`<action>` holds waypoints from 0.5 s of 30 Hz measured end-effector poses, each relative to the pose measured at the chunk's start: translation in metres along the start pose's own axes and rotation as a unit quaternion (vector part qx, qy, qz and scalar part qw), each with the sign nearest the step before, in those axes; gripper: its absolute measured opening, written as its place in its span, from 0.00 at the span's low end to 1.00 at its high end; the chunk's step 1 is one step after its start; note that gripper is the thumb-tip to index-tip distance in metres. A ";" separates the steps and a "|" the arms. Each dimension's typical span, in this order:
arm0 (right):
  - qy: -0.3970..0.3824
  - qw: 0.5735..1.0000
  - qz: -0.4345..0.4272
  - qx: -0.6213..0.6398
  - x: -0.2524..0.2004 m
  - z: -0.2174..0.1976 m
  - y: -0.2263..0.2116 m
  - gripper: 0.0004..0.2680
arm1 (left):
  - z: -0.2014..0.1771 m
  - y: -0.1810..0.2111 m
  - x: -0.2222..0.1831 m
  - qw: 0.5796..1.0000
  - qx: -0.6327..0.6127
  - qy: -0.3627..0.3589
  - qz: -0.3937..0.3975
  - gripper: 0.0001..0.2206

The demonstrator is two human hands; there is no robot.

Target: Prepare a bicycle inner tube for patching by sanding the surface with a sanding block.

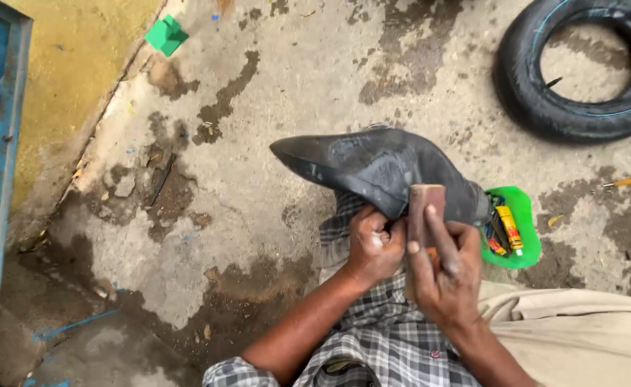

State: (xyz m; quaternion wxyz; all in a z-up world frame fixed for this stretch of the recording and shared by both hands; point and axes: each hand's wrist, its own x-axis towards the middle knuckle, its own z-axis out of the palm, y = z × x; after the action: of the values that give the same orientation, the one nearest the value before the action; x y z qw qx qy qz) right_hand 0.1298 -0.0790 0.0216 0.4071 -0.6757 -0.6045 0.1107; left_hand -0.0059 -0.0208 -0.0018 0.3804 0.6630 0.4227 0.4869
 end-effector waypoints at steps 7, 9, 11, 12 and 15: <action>0.019 0.998 -0.016 -0.060 0.076 -0.005 0.012 0.18 | 0.009 -0.023 -0.003 0.975 -0.117 -0.038 -0.186 0.01; 0.038 0.999 0.003 -0.035 0.065 -0.008 0.017 0.19 | 0.007 -0.012 0.017 0.951 -0.190 -0.008 -0.244 0.03; 0.026 0.999 0.044 -0.012 0.036 -0.009 0.016 0.20 | -0.007 -0.005 0.009 0.906 -0.261 0.027 -0.331 0.05; 0.032 0.998 0.050 -0.009 0.024 -0.017 0.018 0.20 | -0.007 -0.004 0.010 0.898 -0.324 0.028 -0.295 0.06; 0.037 0.999 0.037 -0.007 0.008 -0.024 0.017 0.20 | -0.006 -0.004 0.006 0.902 -0.340 0.005 -0.264 0.07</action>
State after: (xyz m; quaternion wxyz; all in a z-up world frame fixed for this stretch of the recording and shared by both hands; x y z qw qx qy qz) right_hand 0.1600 -0.0812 0.0282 0.4201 -0.7038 -0.5647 0.0965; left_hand -0.0113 -0.0136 -0.0023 0.6955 0.3550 0.3930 0.4856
